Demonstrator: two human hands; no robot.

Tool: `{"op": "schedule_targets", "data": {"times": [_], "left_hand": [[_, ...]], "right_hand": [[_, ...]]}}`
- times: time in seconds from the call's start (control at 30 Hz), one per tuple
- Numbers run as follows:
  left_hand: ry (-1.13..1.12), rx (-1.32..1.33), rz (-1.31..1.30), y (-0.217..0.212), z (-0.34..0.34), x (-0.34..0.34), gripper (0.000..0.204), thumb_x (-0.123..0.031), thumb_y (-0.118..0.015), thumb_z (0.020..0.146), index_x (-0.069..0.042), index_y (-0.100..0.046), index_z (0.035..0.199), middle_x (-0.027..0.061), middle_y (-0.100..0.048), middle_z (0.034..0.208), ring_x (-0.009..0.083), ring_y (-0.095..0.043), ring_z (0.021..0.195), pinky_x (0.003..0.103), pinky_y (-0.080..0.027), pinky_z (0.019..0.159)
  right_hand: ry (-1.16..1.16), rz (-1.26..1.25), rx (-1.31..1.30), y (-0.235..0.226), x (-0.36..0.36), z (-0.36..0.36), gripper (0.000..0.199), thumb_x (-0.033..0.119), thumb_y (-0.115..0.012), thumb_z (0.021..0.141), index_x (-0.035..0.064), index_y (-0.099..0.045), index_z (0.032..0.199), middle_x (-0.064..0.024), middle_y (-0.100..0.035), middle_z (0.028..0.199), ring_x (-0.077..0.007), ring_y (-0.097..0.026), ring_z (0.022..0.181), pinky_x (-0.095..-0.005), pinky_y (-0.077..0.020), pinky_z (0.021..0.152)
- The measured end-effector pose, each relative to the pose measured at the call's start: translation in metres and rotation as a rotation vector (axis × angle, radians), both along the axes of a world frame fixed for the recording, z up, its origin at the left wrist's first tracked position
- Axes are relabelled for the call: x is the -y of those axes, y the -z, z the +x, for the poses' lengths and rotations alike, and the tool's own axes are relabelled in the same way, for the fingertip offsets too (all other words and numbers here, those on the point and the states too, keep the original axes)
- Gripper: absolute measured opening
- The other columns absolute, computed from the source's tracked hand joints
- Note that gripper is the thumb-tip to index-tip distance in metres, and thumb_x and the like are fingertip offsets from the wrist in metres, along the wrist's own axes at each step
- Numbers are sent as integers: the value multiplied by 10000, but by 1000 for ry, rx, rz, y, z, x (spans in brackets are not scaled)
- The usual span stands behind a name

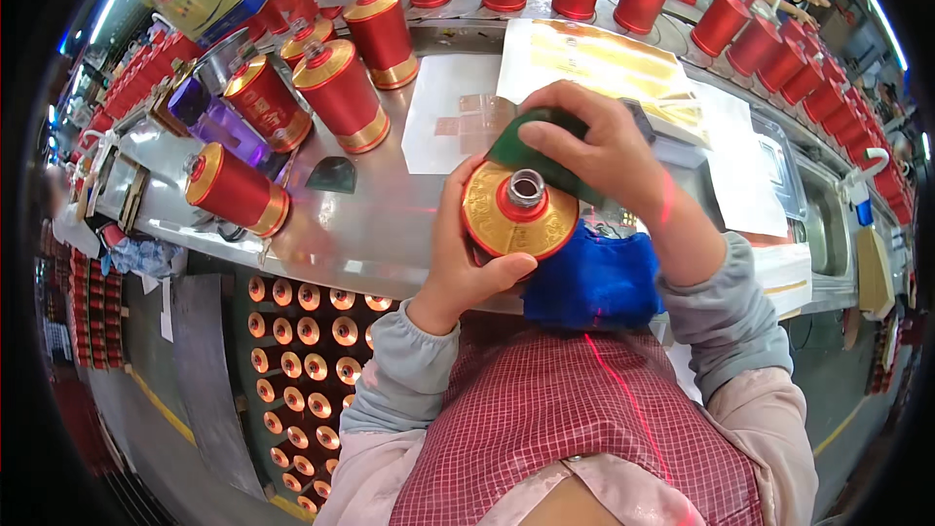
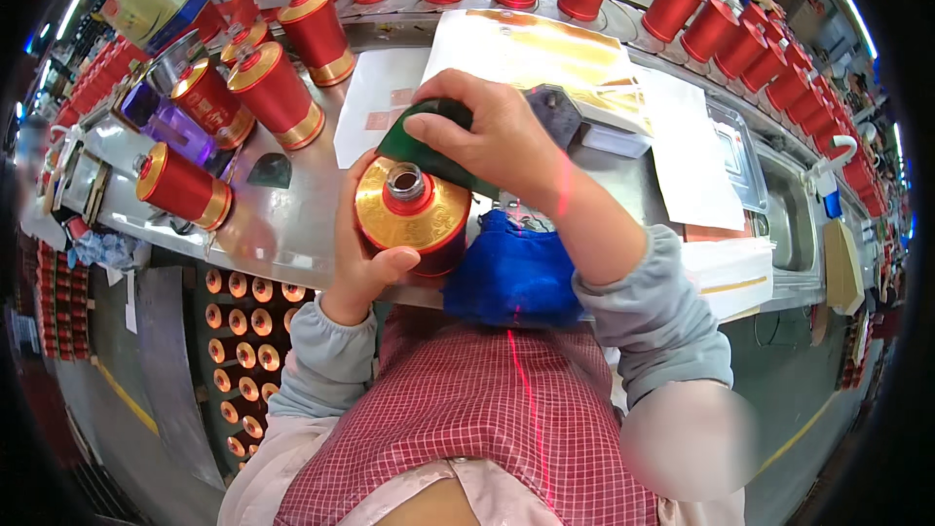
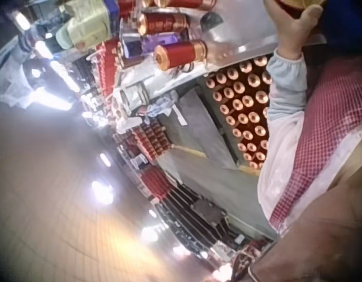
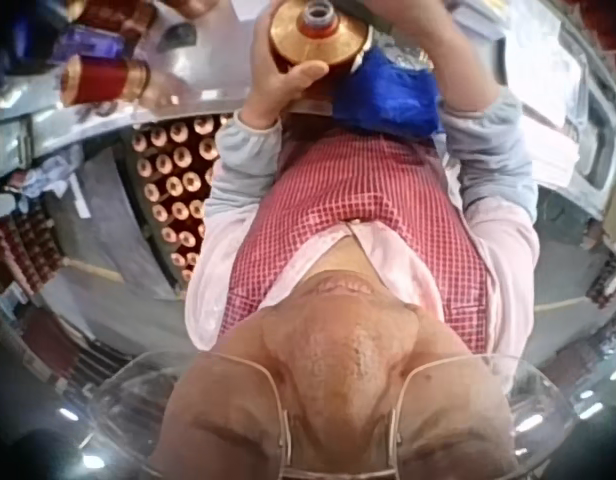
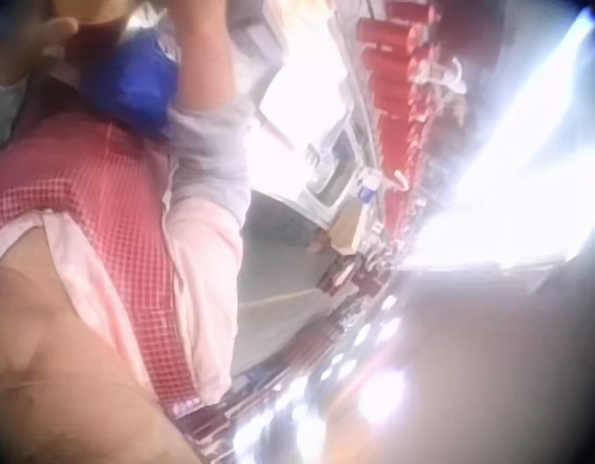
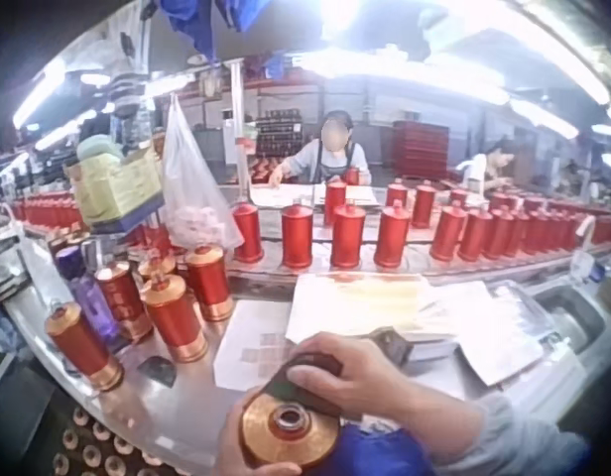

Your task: Applying decorative labels and gold bands to red cylindrical canisters in a manufacturing setting.

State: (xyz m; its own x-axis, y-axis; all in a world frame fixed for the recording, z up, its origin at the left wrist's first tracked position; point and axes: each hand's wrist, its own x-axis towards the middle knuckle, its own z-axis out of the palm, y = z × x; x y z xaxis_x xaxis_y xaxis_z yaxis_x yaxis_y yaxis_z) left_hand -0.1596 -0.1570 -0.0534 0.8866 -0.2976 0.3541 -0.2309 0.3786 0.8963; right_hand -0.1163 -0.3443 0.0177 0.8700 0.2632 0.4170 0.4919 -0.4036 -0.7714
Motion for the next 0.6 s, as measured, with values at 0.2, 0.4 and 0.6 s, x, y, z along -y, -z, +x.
{"op": "schedule_targets", "data": {"times": [0.2,0.4,0.6], "left_hand": [[15,60,53,-1,2,-1,971,-292,-829,661,25,-274,1392,155,-453,1316,230,-476,1224,352,-375,1040],[46,34,52,5,2,-4,971,-315,-830,666,29,-284,1391,146,-463,1306,230,-479,1220,351,-377,1032],[50,79,37,3,6,-4,949,-329,-827,668,8,-309,1389,133,-484,1304,218,-493,1204,344,-381,1025]], "right_hand": [[-165,162,-170,-7,4,-1,227,136,-672,873,39,-626,1072,-14,-646,920,-69,-589,864,-235,-493,771],[-125,99,-76,-6,1,8,267,177,-711,833,11,-622,1023,-80,-668,782,-107,-613,725,-266,-512,682],[-22,171,-178,-13,1,11,195,121,-677,861,16,-633,1018,-41,-655,862,-78,-596,818,-250,-495,730]]}}
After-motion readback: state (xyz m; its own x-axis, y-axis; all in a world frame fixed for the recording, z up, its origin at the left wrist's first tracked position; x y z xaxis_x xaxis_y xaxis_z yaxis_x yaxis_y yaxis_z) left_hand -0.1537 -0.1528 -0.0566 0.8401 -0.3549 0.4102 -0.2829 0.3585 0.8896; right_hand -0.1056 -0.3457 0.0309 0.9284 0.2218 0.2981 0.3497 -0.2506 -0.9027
